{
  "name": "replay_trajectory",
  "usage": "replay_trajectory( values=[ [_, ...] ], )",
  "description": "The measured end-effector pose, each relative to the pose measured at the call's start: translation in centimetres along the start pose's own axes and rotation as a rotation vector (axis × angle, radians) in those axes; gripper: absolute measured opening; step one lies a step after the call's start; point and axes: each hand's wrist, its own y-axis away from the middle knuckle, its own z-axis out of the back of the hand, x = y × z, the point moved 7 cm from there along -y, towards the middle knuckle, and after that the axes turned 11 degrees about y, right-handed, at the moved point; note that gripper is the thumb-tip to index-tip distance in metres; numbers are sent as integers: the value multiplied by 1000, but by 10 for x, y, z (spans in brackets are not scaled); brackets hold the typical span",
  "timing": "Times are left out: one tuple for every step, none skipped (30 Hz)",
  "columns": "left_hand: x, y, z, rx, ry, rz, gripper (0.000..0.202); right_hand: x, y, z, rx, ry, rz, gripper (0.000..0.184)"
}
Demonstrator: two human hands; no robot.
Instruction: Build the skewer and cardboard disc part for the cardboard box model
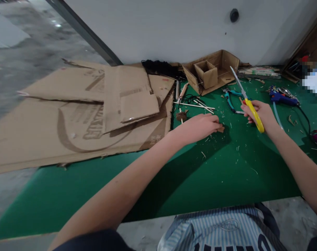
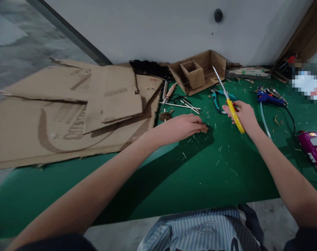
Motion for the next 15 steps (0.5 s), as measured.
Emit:
replay_trajectory(
  values=[
    [1,0,0,10,-9,-4,36,2,1,1,-16,48,36,61],
    [2,0,0,14,-8,-4,35,4,1,4,-43,116,78,61],
    [4,0,0,14,3,-1,35,8,2,7,-75,196,115,62],
    [5,0,1,12,27,2,34,11,1,11,-104,276,140,61],
    [7,-1,2,6,63,6,34,15,0,15,-128,350,149,60],
    [8,-1,2,-1,107,12,34,18,-3,20,-144,414,144,58],
    [9,-2,3,-6,151,19,33,22,-8,25,-151,473,132,55],
    [10,-2,4,-11,189,32,32,25,-13,31,-157,535,117,50],
    [12,-2,4,-16,221,52,30,29,-19,37,-167,613,102,44],
    [14,-3,5,-23,247,78,29,33,-26,42,-168,695,93,38],
    [15,-3,5,-30,271,103,27,37,-33,47,-166,770,78,35],
    [17,-3,5,-37,295,125,26,41,-40,51,-162,835,53,34],
    [18,-3,5,-46,315,143,24,43,-46,53,-144,887,29,34],
    [18,-3,5,-52,328,155,23,46,-53,53,-118,915,10,35],
    [18,-4,4,-54,334,163,22,48,-58,52,-91,929,-7,34]
  ],
)
